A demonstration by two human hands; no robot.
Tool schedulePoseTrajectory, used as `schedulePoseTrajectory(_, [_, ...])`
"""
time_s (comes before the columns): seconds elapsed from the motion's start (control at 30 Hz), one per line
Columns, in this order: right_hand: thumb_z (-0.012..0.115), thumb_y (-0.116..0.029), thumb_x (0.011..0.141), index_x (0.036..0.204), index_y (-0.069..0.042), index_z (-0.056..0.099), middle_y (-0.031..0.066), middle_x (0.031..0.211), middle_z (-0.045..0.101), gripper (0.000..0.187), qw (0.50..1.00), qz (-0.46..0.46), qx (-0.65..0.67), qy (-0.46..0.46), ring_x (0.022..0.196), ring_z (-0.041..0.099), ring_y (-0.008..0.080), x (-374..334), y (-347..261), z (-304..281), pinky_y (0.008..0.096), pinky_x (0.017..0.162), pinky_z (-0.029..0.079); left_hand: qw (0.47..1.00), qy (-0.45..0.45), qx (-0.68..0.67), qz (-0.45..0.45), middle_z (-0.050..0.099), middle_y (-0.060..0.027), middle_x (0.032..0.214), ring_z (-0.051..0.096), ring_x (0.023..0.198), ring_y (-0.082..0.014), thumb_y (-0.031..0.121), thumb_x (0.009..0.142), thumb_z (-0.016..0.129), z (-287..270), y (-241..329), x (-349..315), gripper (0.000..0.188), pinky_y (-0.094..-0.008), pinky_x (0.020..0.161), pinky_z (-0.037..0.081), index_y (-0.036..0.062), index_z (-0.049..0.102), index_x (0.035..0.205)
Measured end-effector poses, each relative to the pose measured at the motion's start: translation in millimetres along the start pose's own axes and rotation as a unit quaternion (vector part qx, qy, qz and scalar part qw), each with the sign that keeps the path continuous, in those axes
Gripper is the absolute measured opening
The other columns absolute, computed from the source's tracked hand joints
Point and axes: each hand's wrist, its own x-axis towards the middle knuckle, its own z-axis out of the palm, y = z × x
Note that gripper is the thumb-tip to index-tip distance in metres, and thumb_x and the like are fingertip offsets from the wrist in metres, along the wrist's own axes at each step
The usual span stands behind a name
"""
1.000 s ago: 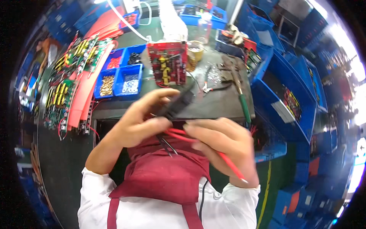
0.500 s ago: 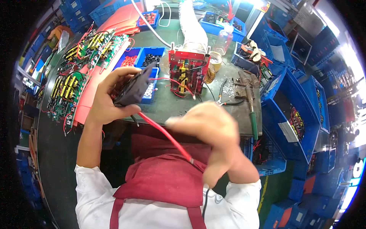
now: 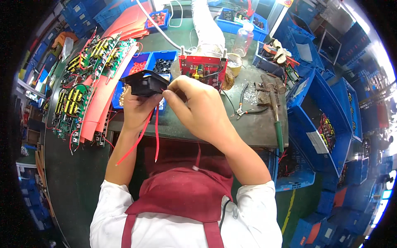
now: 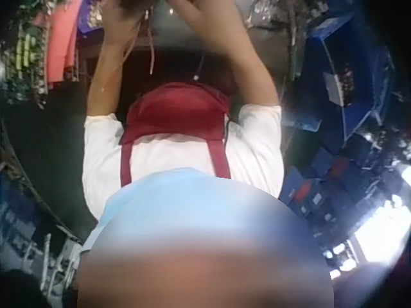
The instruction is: Assembling electronic components onto a PCB, including attaching fans and soldering.
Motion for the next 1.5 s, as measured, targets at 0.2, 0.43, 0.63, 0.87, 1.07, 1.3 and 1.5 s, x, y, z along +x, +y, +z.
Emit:
schedulePoseTrajectory(0.2, [0.072,-0.007,0.096,0.101,0.001,0.069,0.0082,0.084,0.068,0.01,0.996,-0.079,0.014,0.038,0.074,0.064,0.0128,-5,11,9,0.0303,0.069,0.052,0.999,0.026,0.02,-0.005,0.073,-0.0066,0.114,0.068,0.103,-0.0122,-0.01,0.091,0.074,1,-12,-6,0.036,-0.0286,0.09,0.055,-0.0004,0.066,0.124])
schedulePoseTrajectory(0.43, [0.074,-0.001,0.088,0.11,0.0,0.066,0.0119,0.1,0.067,0.023,0.993,-0.094,0.01,0.065,0.089,0.065,0.0183,-8,29,16,0.034,0.075,0.053,0.986,0.048,0.156,0.02,0.075,-0.0094,0.114,0.07,0.103,-0.0154,-0.013,0.084,0.075,17,2,2,0.042,-0.0306,0.093,0.056,0.0004,0.069,0.123])
schedulePoseTrajectory(0.63, [0.074,-0.001,0.083,0.156,-0.003,0.036,0.0204,0.135,0.063,0.082,0.97,-0.097,0.22,-0.014,0.122,0.065,0.0284,5,43,10,0.0392,0.102,0.052,0.904,-0.105,0.335,0.244,0.075,-0.0128,0.111,0.072,0.103,-0.0298,-0.003,0.065,0.081,32,62,37,0.047,-0.0396,0.092,0.056,0.0039,0.076,0.112])
schedulePoseTrajectory(0.87, [0.072,-0.014,0.093,0.112,-0.002,0.064,0.0146,0.1,0.071,0.023,0.997,0.07,0.009,0.032,0.091,0.071,0.0354,-21,67,13,0.0375,0.074,0.056,0.76,-0.061,0.57,0.306,0.073,-0.0034,0.114,0.067,0.103,-0.0277,-0.001,0.066,0.077,48,48,46,0.052,-0.0418,0.089,0.051,0.011,0.075,0.116])
schedulePoseTrajectory(1.07, [0.072,-0.013,0.094,0.101,-0.004,0.07,0.0151,0.095,0.067,0.011,0.943,-0.057,-0.303,0.123,0.089,0.066,0.0347,-13,68,7,0.045,0.077,0.054,0.713,-0.029,0.637,0.291,0.071,-0.0011,0.113,0.066,0.106,-0.0232,0.006,0.075,0.077,49,5,83,0.044,-0.0404,0.091,0.049,0.0117,0.073,0.118])
schedulePoseTrajectory(1.3, [0.074,-0.011,0.089,0.1,-0.003,0.07,0.0144,0.112,0.067,0.014,0.906,-0.159,-0.361,0.152,0.106,0.064,0.0363,-6,84,0,0.0486,0.094,0.051,0.658,-0.057,0.692,0.291,0.073,0.0015,0.108,0.067,0.103,-0.0193,0.015,0.084,0.068,61,-11,104,0.033,-0.0375,0.092,0.049,0.0138,0.073,0.116])
schedulePoseTrajectory(1.5, [0.075,-0.011,0.088,0.099,-0.004,0.07,0.014,0.111,0.069,0.014,0.899,-0.193,-0.369,0.136,0.104,0.066,0.0357,-6,87,-6,0.047,0.093,0.054,0.625,-0.125,0.711,0.297,0.072,-0.002,0.097,0.069,0.097,-0.0188,0.016,0.083,0.069,52,-1,104,0.019,-0.0367,0.086,0.049,0.0098,0.072,0.1])
